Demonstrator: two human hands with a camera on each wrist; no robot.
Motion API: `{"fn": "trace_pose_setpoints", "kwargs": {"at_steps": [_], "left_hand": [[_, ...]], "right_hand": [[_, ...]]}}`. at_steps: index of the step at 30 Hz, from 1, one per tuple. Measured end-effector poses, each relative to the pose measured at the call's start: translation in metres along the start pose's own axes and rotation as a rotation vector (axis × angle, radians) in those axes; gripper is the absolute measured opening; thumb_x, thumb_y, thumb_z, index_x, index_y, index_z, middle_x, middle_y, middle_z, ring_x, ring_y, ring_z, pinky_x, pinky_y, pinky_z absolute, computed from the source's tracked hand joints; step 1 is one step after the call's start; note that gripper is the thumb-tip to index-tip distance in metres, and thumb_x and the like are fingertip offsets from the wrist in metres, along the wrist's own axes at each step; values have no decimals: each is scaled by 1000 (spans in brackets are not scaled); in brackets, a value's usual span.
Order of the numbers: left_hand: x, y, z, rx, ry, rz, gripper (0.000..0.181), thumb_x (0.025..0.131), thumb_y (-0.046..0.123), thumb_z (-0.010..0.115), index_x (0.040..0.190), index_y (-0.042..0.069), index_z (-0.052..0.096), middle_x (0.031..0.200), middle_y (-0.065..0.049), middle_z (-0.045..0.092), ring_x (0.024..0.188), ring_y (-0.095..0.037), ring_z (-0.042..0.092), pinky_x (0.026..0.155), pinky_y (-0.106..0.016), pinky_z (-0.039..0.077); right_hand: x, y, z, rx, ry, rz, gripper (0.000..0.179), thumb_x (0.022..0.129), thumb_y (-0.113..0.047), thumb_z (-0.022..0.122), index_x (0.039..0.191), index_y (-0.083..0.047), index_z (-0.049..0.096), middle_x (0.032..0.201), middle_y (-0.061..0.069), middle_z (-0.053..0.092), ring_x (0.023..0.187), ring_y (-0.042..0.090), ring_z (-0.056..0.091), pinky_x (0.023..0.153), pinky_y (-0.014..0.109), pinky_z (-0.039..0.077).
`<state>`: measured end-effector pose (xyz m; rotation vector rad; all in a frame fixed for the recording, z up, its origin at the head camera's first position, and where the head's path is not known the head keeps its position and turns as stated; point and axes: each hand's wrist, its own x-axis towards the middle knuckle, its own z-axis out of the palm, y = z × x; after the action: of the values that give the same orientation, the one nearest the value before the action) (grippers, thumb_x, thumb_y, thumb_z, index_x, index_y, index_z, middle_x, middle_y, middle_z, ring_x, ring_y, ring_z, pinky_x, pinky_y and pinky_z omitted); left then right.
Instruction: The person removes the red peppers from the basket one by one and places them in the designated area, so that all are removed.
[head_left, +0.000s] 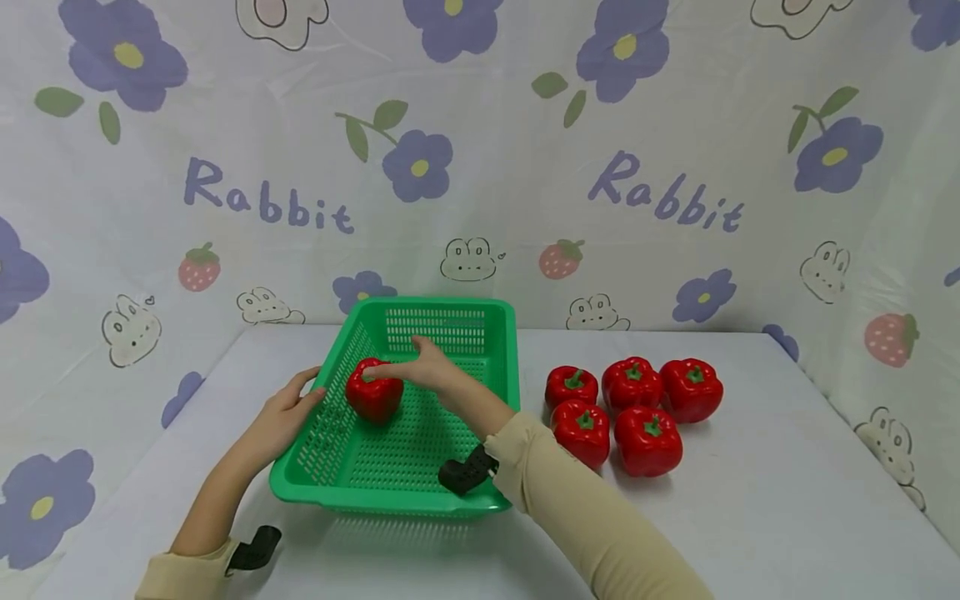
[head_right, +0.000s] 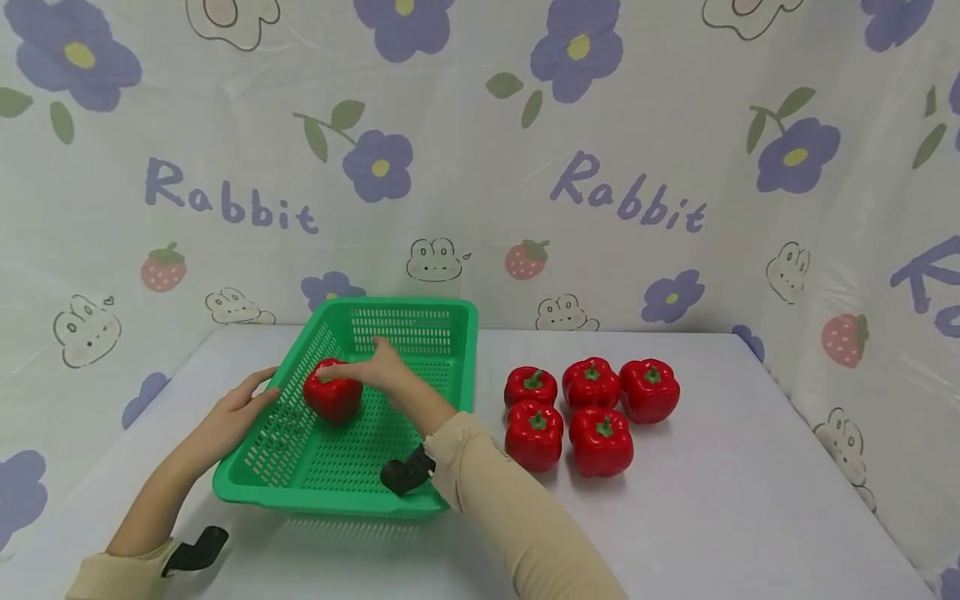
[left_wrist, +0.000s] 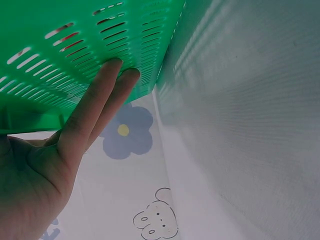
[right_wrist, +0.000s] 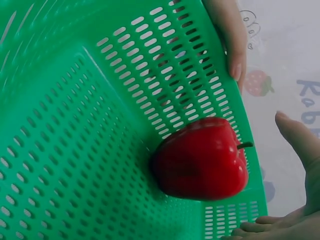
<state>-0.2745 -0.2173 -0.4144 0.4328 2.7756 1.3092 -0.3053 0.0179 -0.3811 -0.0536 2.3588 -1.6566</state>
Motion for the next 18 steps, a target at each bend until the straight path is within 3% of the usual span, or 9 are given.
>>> {"fn": "trace_pose_setpoints", "kwargs": {"at_steps": [18], "left_hand": [[3, -3, 0, -6, -1, -1, 60, 106, 37, 36, 154, 4, 20, 119, -28, 63, 88, -20, 70, 75, -28, 53]], "right_hand": [[8, 5, 11, 7, -45, -5, 101, 79, -35, 80, 156, -9, 20, 160, 15, 26, 145, 35, 29, 115, 56, 30]]}}
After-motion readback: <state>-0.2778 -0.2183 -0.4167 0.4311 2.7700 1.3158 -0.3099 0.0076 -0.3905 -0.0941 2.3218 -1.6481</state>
